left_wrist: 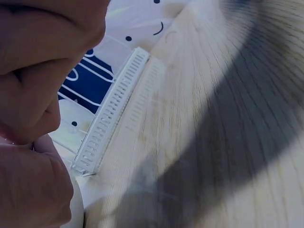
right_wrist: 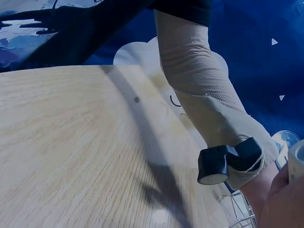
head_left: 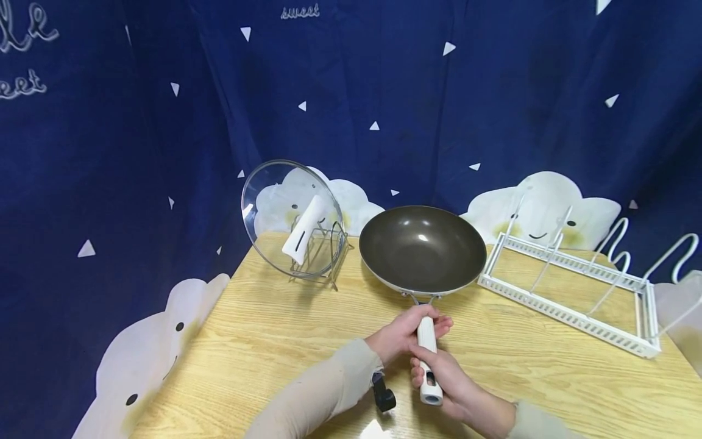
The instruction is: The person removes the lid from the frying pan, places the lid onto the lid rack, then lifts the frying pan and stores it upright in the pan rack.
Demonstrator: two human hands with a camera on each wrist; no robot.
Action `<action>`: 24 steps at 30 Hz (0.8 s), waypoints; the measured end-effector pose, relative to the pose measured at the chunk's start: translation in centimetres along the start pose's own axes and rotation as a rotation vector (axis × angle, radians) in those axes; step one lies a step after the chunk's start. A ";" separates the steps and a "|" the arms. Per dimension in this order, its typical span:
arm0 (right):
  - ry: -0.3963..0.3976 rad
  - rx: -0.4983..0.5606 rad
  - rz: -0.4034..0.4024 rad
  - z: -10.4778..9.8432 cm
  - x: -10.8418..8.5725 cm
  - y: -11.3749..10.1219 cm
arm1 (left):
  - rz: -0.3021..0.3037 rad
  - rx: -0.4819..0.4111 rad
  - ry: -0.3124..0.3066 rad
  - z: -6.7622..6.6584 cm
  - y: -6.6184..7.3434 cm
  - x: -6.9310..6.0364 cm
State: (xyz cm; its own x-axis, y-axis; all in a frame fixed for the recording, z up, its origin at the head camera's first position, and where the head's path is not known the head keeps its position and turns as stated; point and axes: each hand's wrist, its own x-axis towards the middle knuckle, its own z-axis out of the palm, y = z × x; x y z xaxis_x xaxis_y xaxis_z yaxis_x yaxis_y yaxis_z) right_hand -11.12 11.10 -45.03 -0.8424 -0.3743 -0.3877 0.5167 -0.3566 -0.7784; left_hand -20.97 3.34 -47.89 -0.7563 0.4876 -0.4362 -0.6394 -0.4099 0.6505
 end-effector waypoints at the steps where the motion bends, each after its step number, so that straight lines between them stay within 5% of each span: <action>1: 0.005 -0.004 -0.006 0.0 0.0 0.1 | 0.008 0.007 0.009 0.0 0.0 0.0; 11: 0.014 -0.031 -0.014 -0.4 0.0 0.3 | 0.005 0.113 -0.015 -0.1 -0.1 0.2; 18: 0.008 -0.061 -0.017 -0.6 -0.1 0.6 | -0.031 0.106 -0.036 -0.2 -0.2 0.2; 24: 0.001 -0.093 -0.033 -0.8 0.0 0.6 | -0.005 0.109 -0.047 -0.2 -0.2 0.2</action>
State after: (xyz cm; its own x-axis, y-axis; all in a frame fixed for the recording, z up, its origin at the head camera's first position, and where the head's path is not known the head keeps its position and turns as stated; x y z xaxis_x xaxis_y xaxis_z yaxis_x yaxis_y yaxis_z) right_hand -10.94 11.54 -45.94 -0.8590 -0.3626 -0.3614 0.4721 -0.2882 -0.8331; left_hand -21.06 3.37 -48.24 -0.7441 0.5263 -0.4115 -0.6224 -0.3222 0.7133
